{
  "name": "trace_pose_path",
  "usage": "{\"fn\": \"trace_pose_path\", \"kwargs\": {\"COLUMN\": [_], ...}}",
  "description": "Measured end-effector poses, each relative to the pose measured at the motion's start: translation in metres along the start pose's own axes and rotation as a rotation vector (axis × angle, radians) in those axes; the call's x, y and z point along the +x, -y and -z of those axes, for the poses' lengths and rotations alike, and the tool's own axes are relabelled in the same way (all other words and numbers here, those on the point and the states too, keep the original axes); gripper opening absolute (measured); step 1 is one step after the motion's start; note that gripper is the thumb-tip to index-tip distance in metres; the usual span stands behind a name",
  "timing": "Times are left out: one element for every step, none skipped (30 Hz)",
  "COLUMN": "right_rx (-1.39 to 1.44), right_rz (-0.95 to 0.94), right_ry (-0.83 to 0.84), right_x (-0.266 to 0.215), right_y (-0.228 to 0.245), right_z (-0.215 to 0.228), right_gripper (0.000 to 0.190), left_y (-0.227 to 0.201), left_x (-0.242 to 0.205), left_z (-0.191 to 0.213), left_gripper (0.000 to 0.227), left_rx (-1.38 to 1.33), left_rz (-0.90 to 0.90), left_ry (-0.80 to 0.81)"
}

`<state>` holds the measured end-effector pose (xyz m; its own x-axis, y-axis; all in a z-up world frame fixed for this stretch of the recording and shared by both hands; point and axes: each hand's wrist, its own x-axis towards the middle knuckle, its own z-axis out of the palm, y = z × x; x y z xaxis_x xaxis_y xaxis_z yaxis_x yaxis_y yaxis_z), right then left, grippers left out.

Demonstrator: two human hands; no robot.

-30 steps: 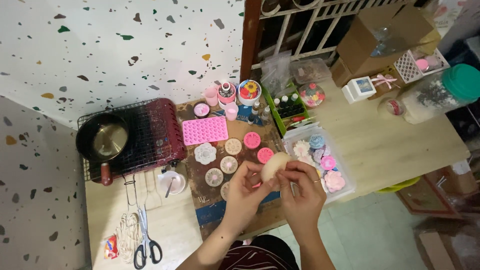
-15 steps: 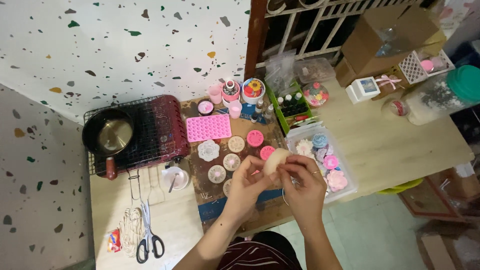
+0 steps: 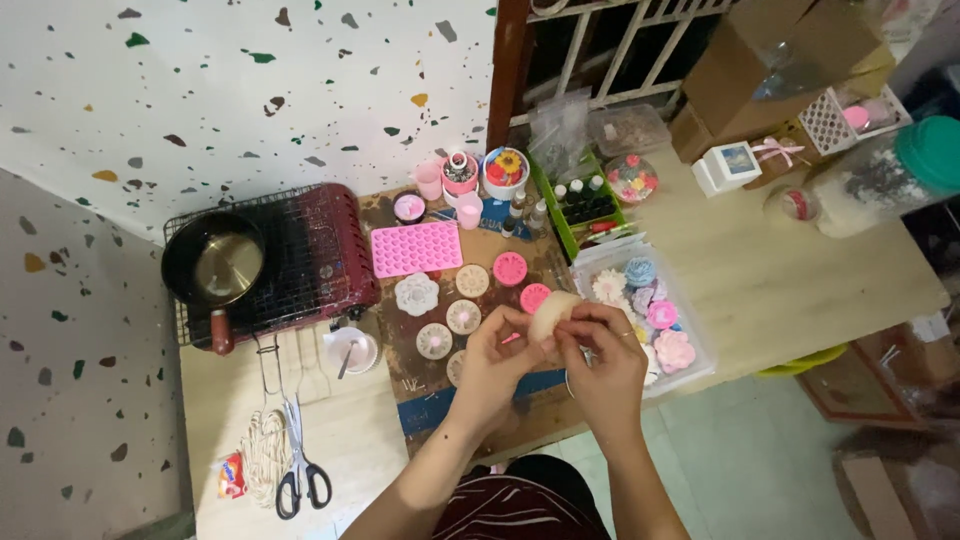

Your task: Melting wax on a portable stove and preparing silicone molds with wicks for candle production.

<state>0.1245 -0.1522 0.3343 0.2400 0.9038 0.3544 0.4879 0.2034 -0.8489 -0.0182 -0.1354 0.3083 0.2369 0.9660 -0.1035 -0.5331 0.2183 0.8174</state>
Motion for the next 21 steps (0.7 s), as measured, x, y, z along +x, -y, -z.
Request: {"fn": "trace_pose_path", "kwargs": {"right_rx": [0.007,0.007,0.020,0.033,0.034,0.044,0.055,0.057,0.049,0.041,0.043,0.117,0.190,0.191,0.097,0.004,0.003,-0.018,-0.040,-0.040,0.060], "right_rz": [-0.021,-0.026,-0.017,-0.007,-0.008,-0.006,-0.003,-0.003,-0.007,-0.010,-0.011,-0.054,-0.097,-0.097,-0.079,-0.060,-0.065,-0.246,-0.424,-0.427,-0.466], "right_ry": [0.009,0.013,0.017,0.022,0.024,0.039,0.056,0.059,0.092,0.125,0.129,0.140,0.155,0.163,0.116,0.069,0.078,0.186,0.295,0.306,0.358], "right_x": [-0.001,-0.001,-0.001,0.000,0.003,0.005,0.008,0.012,0.016,0.019,0.022,0.025,0.029,0.030,0.029,0.029,0.027,0.025,0.025,0.025,0.024], "right_y": [-0.003,-0.007,-0.012,-0.016,-0.018,-0.020,-0.022,-0.031,-0.040,-0.049,-0.057,-0.067,-0.076,-0.092,-0.110,-0.127,-0.148,-0.169,-0.190,-0.203,-0.215], "right_z": [-0.001,-0.004,-0.007,-0.010,-0.012,-0.015,-0.017,-0.021,-0.024,-0.028,-0.031,-0.034,-0.038,-0.042,-0.045,-0.049,-0.056,-0.063,-0.070,-0.077,-0.083], "right_gripper": [0.010,0.010,0.010,0.010,0.010,0.009,0.008,0.008,0.009,0.010,0.010,0.015,0.021,0.021,0.022,0.024,0.024,0.029,0.034,0.034,0.036], "left_y": [0.001,0.004,0.006,0.008,0.013,0.018,0.023,0.034,0.045,0.057,0.066,0.075,0.084,0.086,0.089,0.092,0.101,0.109,0.117,0.125,0.133], "left_x": [0.001,0.001,0.003,0.005,0.008,0.012,0.016,0.025,0.033,0.042,0.049,0.057,0.065,0.068,0.070,0.073,0.076,0.078,0.082,0.086,0.090], "left_z": [0.001,0.004,0.006,0.009,0.015,0.020,0.025,0.035,0.046,0.057,0.066,0.075,0.085,0.090,0.095,0.100,0.107,0.115,0.123,0.130,0.138], "left_gripper": [0.023,0.023,0.023,0.023,0.023,0.024,0.024,0.024,0.024,0.023,0.023,0.022,0.021,0.021,0.022,0.024,0.024,0.027,0.030,0.030,0.034], "left_rx": [0.003,0.003,0.012,0.021,0.021,0.025,0.029,0.030,0.014,-0.002,-0.002,-0.055,-0.111,-0.113,-0.138,-0.162,-0.166,-0.148,-0.129,-0.132,-0.121], "left_rz": [0.013,0.017,0.026,0.035,0.036,0.019,0.001,0.001,-0.009,-0.020,-0.020,0.028,0.074,0.073,0.126,0.180,0.183,0.213,0.241,0.242,0.272], "left_ry": [-0.009,-0.014,-0.022,-0.029,-0.032,-0.031,-0.031,-0.035,-0.050,-0.064,-0.069,-0.115,-0.165,-0.173,-0.211,-0.249,-0.259,-0.274,-0.290,-0.301,-0.305]}}
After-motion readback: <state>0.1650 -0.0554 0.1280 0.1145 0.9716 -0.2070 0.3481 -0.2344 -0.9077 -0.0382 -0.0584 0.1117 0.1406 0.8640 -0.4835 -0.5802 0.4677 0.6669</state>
